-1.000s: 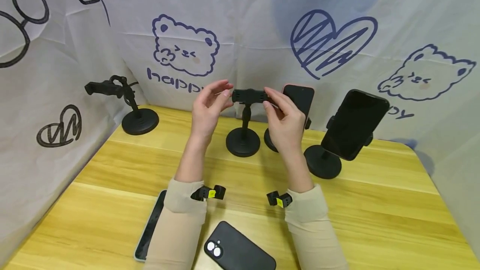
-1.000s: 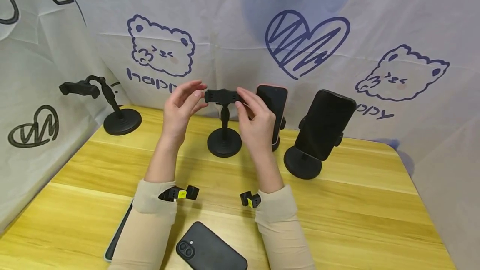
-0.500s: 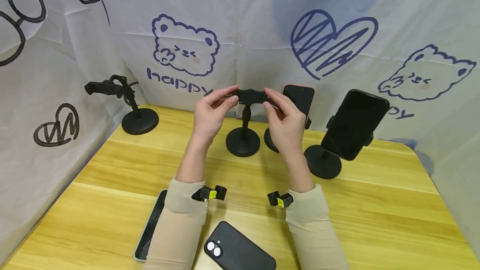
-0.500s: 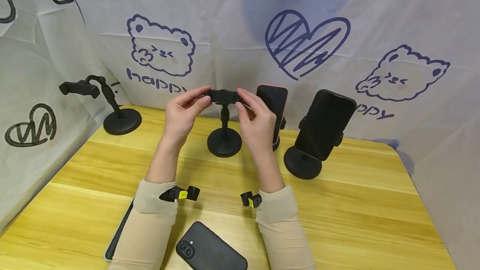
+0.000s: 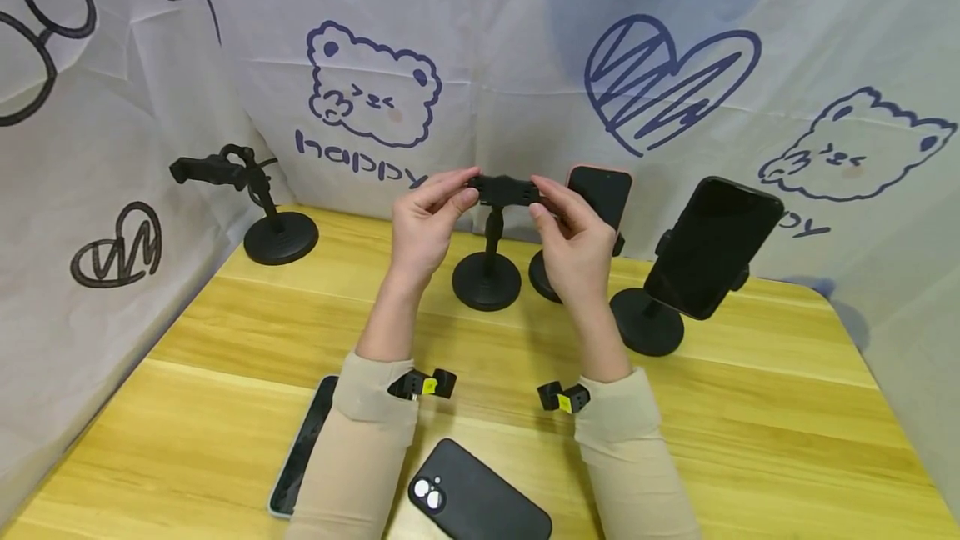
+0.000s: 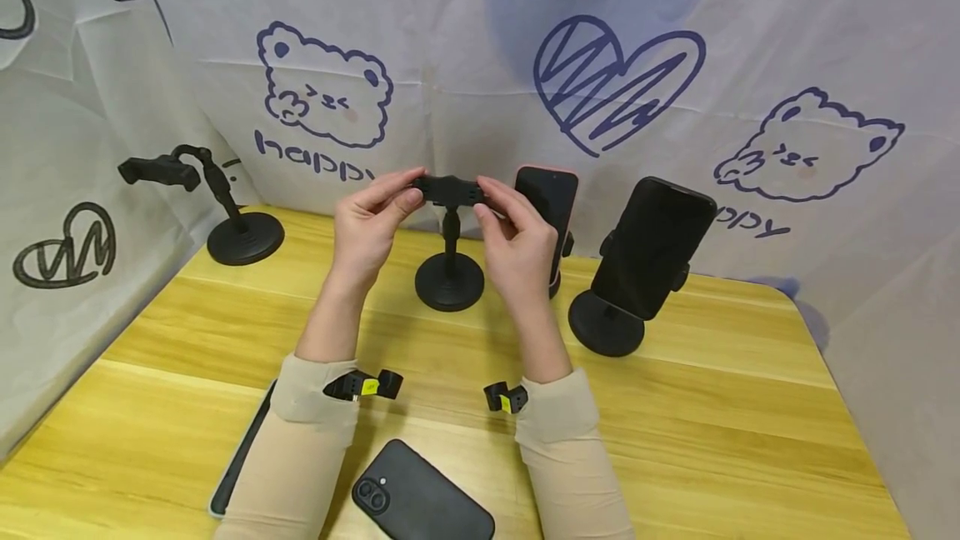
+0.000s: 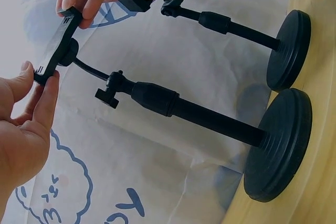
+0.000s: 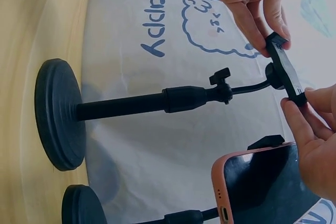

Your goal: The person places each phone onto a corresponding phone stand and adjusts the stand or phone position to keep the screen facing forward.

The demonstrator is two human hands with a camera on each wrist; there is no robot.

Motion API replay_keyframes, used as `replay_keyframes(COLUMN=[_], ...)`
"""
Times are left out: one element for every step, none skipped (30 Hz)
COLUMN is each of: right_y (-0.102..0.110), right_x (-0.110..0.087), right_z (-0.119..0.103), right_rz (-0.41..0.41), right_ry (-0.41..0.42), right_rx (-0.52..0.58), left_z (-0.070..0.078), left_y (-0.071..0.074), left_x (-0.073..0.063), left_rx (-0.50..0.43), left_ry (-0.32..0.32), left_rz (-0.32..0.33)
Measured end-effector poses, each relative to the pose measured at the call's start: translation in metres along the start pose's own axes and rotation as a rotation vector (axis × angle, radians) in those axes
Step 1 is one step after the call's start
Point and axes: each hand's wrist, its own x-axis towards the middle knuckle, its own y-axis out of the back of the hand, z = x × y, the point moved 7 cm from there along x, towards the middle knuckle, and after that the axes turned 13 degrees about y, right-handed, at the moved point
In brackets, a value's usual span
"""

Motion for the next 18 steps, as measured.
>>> replay_keyframes(right_y=[0.000,0.001,0.001,0.001,0.002,0.003,0.004,0.005,0.007,0.008,0.009,0.009,0.009,0.010,0.009,0.010,0.010,0.010], right_x=[0.000,-0.001,-0.001,-0.001,-0.001,-0.001,0.000,0.000,0.000,0.000,0.001,0.001,0.001,0.001,0.001,0.001,0.001,0.000], right_z=[0.001,0.001,0.001,0.002,0.002,0.002,0.002,0.002,0.002,0.002,0.001,0.000,-0.001,-0.002,-0.004,-0.006,-0.007,-0.009], right_rz=[0.000,0.000,0.000,0.003,0.003,0.005,0.007,0.008,0.008,0.004,-0.006,-0.019,-0.034,-0.053,-0.073,-0.092,-0.111,-0.129], right_ry=[-0.003,-0.006,-0.008,-0.014,-0.023,-0.032,-0.040,-0.048,-0.057,-0.066,-0.073,-0.075,-0.081,-0.087,-0.095,-0.103,-0.106,-0.110], right_rx=[0.003,0.005,0.011,0.021,0.027,0.037,0.048,0.058,0.070,0.078,0.081,0.088,0.092,0.095,0.099,0.102,0.105,0.106], left_z=[0.000,0.000,0.001,0.001,0.001,0.001,0.001,0.001,0.001,0.001,0.001,0.000,0.000,0.000,-0.001,-0.001,-0.002,-0.002], left_y=[0.000,-0.001,-0.001,-0.002,-0.002,-0.003,-0.004,-0.004,-0.005,-0.005,-0.006,-0.005,-0.005,-0.004,-0.003,-0.003,-0.002,-0.001], left_x=[0.000,0.000,0.000,0.000,0.000,0.000,0.000,0.000,0.000,0.000,-0.001,0.000,0.000,0.000,0.000,0.001,0.001,0.001], left_rx=[0.005,0.007,0.008,0.007,0.002,-0.001,-0.003,-0.005,-0.005,-0.007,-0.006,-0.004,-0.003,-0.003,-0.005,-0.008,-0.006,-0.005], left_ry=[-0.003,-0.005,-0.006,-0.006,-0.004,-0.003,-0.001,0.001,0.004,0.008,0.011,0.016,0.020,0.026,0.032,0.038,0.043,0.047], left_rz=[0.002,0.005,0.006,0.006,0.003,-0.002,-0.007,-0.012,-0.019,-0.025,-0.029,-0.031,-0.030,-0.030,-0.029,-0.030,-0.032,-0.035])
